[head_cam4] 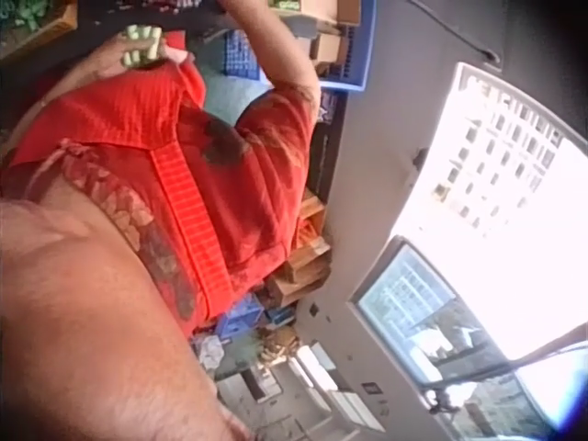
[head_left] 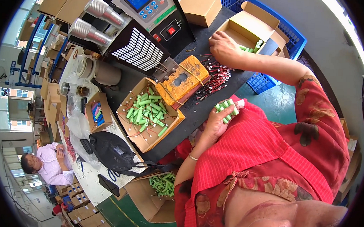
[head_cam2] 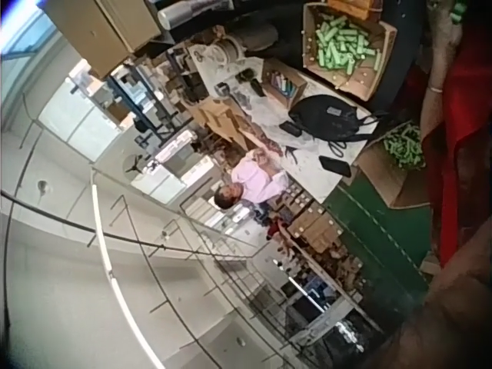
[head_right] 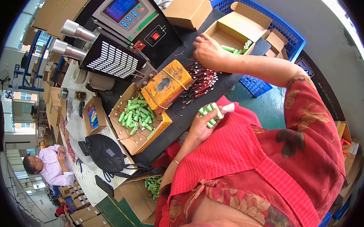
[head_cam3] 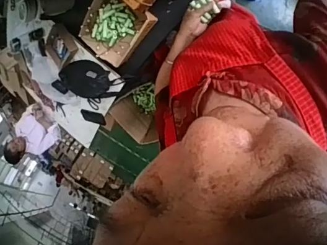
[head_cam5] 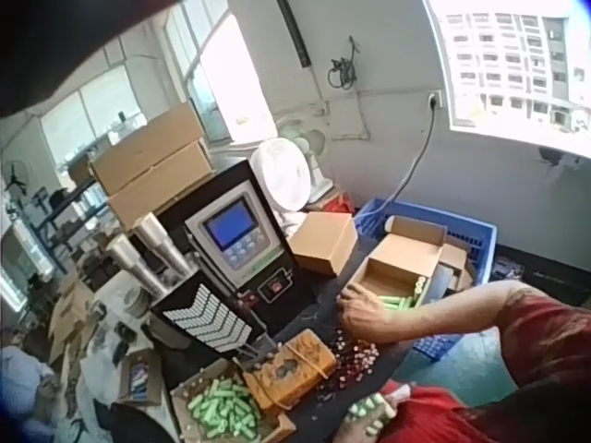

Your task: The person takes cylindrical battery cells from a box and attaches wire connectors to their terminals by hand at a workstation.

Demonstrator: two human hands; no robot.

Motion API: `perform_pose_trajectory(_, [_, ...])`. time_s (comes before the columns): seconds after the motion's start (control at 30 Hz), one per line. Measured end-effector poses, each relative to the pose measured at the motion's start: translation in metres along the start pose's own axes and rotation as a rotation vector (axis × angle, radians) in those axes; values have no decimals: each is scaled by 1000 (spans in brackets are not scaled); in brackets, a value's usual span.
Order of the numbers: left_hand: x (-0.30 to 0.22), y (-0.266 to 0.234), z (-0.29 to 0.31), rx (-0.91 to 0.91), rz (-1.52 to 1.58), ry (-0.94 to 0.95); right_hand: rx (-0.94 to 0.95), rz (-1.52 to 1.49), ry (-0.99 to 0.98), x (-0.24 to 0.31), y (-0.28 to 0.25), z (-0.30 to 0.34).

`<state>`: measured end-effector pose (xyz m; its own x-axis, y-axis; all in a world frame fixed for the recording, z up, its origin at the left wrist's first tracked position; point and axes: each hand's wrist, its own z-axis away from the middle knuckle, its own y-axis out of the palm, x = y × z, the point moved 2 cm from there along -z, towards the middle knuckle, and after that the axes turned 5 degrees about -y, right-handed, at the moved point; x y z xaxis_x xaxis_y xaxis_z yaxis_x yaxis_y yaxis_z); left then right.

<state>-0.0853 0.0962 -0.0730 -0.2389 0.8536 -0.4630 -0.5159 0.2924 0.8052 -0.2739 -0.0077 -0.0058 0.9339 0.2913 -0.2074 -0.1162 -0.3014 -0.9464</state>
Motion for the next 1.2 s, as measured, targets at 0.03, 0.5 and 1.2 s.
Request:
perform_pose_trajectory(0.03, [-6,2,3,-36,-24,36,-32,-112,82,-7,-7,3])
perform_pose_trajectory(0.5, [-92,20,37,-133,-139,512,373,-1375,-43,43,-59,61])
perform_pose_trajectory(1.2, [-151,6,32,-710,-1217,984,233,-1580,280,58,-40,-29])
